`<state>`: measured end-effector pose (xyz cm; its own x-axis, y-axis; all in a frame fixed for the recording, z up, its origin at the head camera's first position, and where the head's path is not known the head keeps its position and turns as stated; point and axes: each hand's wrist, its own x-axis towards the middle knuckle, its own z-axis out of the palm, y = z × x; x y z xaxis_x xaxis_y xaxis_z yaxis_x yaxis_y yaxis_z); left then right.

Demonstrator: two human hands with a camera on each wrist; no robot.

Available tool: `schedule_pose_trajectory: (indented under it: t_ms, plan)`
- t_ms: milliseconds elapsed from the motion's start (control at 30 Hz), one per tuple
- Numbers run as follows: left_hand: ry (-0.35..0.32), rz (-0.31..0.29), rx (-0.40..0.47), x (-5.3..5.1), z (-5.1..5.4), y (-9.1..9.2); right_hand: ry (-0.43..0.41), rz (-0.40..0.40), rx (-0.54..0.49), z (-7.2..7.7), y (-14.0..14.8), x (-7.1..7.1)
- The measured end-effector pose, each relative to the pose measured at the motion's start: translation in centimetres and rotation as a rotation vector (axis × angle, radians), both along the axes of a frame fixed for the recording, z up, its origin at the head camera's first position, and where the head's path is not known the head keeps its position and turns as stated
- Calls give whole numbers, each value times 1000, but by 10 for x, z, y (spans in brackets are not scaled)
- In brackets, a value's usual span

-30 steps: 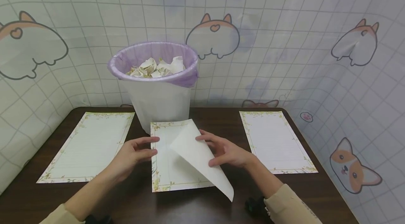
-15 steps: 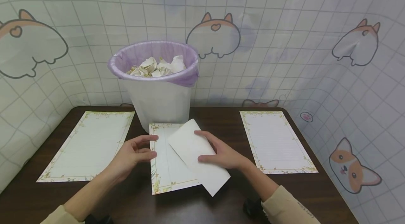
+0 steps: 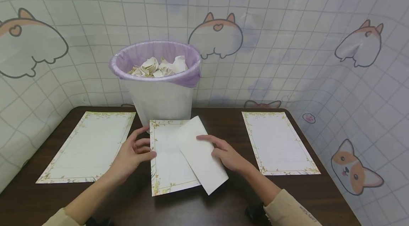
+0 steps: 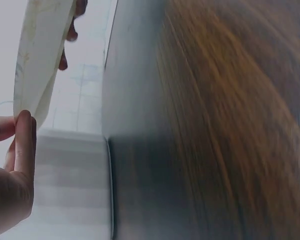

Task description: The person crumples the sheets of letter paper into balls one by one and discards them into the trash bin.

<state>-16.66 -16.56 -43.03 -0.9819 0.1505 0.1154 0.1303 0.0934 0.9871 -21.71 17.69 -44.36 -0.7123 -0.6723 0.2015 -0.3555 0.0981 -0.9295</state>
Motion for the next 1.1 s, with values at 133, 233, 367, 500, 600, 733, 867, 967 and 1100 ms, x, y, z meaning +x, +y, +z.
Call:
schedule_pose_trajectory:
  t_ms: [133, 233, 367, 500, 600, 733, 867, 967, 1100]
  plan:
    - [4, 10, -10, -2, 0, -5, -110, 214, -14, 6, 10, -2]
    - [18, -2, -6, -2, 0, -8, -152, 280, 26, 9, 14, -3]
    - [52, -44, 26, -3, -2, -7, -123, 236, 80, 8, 13, -2]
    - [110, -94, 55, -4, -5, -3, -63, 179, 117, 4, 8, -1]
    - [154, -154, 89, -4, -7, 0, -53, 153, 129, 4, 3, 1]
    - [178, -249, 155, -6, -11, 6, -62, 131, 119, 6, -3, 4]
    - [158, -247, 156, -9, -14, 10, -40, 116, 102, 5, -6, 2]
    - [137, -229, 146, -11, -15, 13, -17, 107, 87, 5, -8, 1]
    - [129, -257, 151, -14, -16, 18, -1, 104, 58, 5, -10, 1]
